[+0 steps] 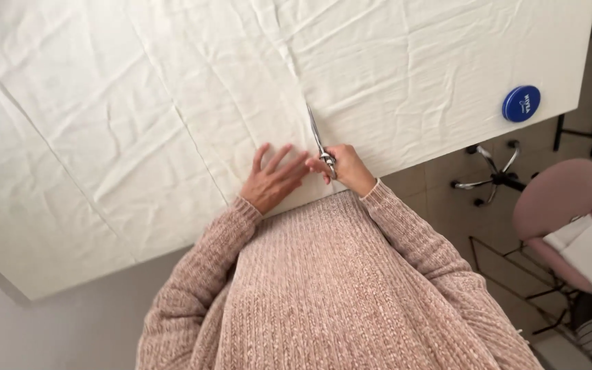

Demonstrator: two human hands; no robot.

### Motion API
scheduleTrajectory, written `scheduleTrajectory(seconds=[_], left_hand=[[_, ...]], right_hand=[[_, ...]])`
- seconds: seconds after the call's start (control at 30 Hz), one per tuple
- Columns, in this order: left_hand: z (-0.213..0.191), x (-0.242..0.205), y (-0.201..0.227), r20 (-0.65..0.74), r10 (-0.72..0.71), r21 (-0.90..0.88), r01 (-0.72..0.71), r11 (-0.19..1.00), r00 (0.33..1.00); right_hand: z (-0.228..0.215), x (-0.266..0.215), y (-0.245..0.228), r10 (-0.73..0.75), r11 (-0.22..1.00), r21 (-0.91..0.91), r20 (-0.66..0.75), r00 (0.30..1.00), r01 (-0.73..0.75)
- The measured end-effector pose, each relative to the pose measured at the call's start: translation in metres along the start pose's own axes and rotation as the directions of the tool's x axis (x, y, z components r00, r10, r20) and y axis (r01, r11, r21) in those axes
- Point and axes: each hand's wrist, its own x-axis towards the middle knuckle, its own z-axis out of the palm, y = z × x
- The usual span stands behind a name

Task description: Cutting a strip of white fabric with scissors and then folding the edges over.

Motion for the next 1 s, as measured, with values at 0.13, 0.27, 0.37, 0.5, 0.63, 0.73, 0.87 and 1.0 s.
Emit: scheduleTrajectory(seconds=[0.13,0.27,0.37,0.5,0.63,0.73,0.87,1.0], left_hand=[[-0.006,0.002,0.0,0.004,-0.01,-0.052,0.01,0.999,1.0],[0.002,-0.006,0.001,0.005,-0.022,-0.074,0.022,0.997,1.0],[0.004,-0.004,-0.005,-0.001,-0.02,-0.076,0.02,0.997,1.0],[0.001,-0.004,-0.002,0.014,-0.03,-0.075,0.031,0.997,0.999],[-0.001,-0.004,-0.002,0.02,-0.037,-0.078,0.038,0.996,0.999],[0.003,-0.006,-0.001,0.019,-0.042,-0.099,0.044,0.994,0.999],[-0.001,-0.004,-0.003,0.02,-0.041,-0.083,0.042,0.996,0.999],[-0.006,0.0,-0.003,0.02,-0.043,-0.087,0.045,0.995,0.999]], right_hand=[[0.0,0.001,0.01,0.045,0.999,0.028,-0.026,0.999,-0.044],[0.005,-0.007,0.003,0.072,0.996,0.052,-0.045,0.996,-0.07],[0.003,0.002,-0.009,0.072,0.995,0.067,-0.034,0.997,-0.07],[0.001,0.006,-0.015,0.064,0.998,0.022,-0.033,0.997,-0.064],[0.002,0.0,-0.046,0.094,0.992,0.091,-0.032,0.995,-0.091],[0.002,0.008,-0.028,0.068,0.994,0.084,-0.012,0.998,-0.066],[-0.002,0.016,-0.042,0.033,0.999,0.042,-0.004,0.999,-0.033],[-0.002,0.018,-0.042,0.056,0.997,0.059,-0.019,0.998,-0.055]])
